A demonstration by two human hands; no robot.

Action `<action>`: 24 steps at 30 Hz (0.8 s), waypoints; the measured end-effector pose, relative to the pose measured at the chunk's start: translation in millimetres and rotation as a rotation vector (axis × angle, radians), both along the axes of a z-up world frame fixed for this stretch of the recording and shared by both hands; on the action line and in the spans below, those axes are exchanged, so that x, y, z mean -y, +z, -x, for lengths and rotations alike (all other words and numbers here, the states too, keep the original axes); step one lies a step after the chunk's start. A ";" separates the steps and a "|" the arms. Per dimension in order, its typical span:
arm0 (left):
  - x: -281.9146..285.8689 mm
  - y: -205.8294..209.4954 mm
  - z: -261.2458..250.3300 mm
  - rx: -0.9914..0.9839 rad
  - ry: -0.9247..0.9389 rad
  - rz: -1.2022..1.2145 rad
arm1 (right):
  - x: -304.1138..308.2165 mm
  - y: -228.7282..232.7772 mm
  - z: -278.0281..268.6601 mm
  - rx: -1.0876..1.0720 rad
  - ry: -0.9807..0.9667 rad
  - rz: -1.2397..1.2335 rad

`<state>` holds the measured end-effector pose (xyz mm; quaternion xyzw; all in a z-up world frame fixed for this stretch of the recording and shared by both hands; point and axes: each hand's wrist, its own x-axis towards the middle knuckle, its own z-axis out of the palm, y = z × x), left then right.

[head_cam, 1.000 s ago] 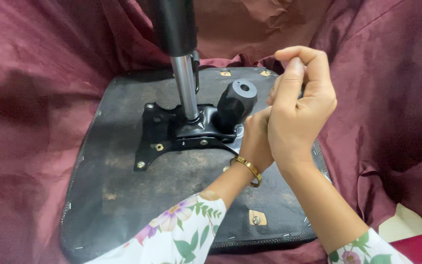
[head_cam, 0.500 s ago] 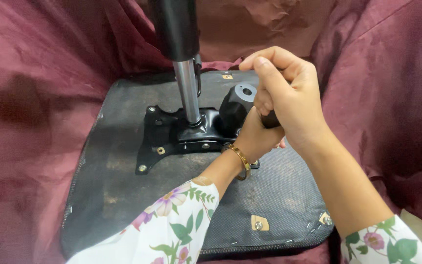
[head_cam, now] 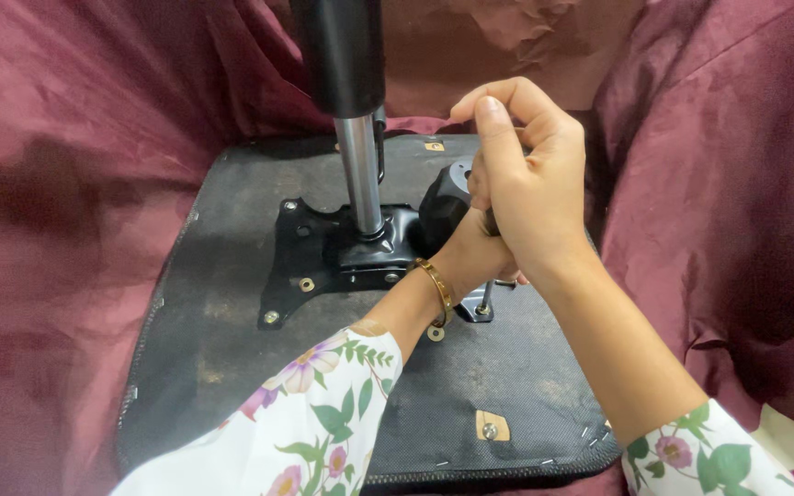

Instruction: The person uses a screwdriver to tighten screws on the underside of an overturned chair. They work on multiple screws around the base plate, rotating the tool and repositioning their hands to reach different fasteners.

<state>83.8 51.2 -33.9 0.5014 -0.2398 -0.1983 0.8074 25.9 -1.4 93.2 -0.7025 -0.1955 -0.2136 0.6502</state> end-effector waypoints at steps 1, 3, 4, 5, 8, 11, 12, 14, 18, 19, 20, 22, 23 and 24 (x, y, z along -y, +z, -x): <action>0.3 -0.4 -1.8 -0.008 -0.024 -0.003 | 1.7 0.2 -1.8 0.005 0.013 0.008; -0.5 -0.5 -6.9 -0.024 -0.070 -0.010 | 3.5 0.2 -6.0 0.016 0.040 0.025; -1.6 0.5 -10.6 0.016 -0.110 -0.034 | 3.6 -0.9 -6.8 0.026 -0.003 0.018; -2.7 1.7 -14.3 0.058 -0.151 -0.057 | 3.6 -2.5 -7.2 0.036 -0.047 0.013; 0.6 4.2 -14.8 0.092 -0.176 -0.070 | 10.4 -5.1 -6.2 0.057 -0.085 -0.031; 7.4 9.7 -5.4 0.081 -0.080 -0.094 | 17.1 -5.3 -0.8 0.068 -0.086 -0.041; 8.5 11.6 -0.3 0.075 -0.033 -0.109 | 18.0 -4.7 1.5 0.068 -0.086 -0.036; 11.2 14.8 12.9 0.133 0.122 -0.098 | 23.1 0.2 5.9 0.010 0.116 -0.053; 6.7 11.0 54.3 0.492 0.690 -0.103 | 22.5 6.3 14.5 -0.170 0.503 -0.062; 5.1 10.6 61.6 0.478 0.738 -0.117 | 21.1 6.4 17.1 -0.203 0.537 -0.021; 3.7 10.3 68.4 0.463 0.786 -0.131 | 20.1 6.1 20.1 -0.237 0.572 0.021; 0.0 12.1 74.8 0.414 0.813 -0.192 | 17.8 5.4 22.5 -0.271 0.622 0.050; -1.3 13.1 76.0 0.379 0.793 -0.235 | 18.9 5.2 23.7 -0.273 0.638 0.041; -2.3 14.0 76.6 0.345 0.773 -0.278 | 20.6 4.6 24.4 -0.274 0.655 0.032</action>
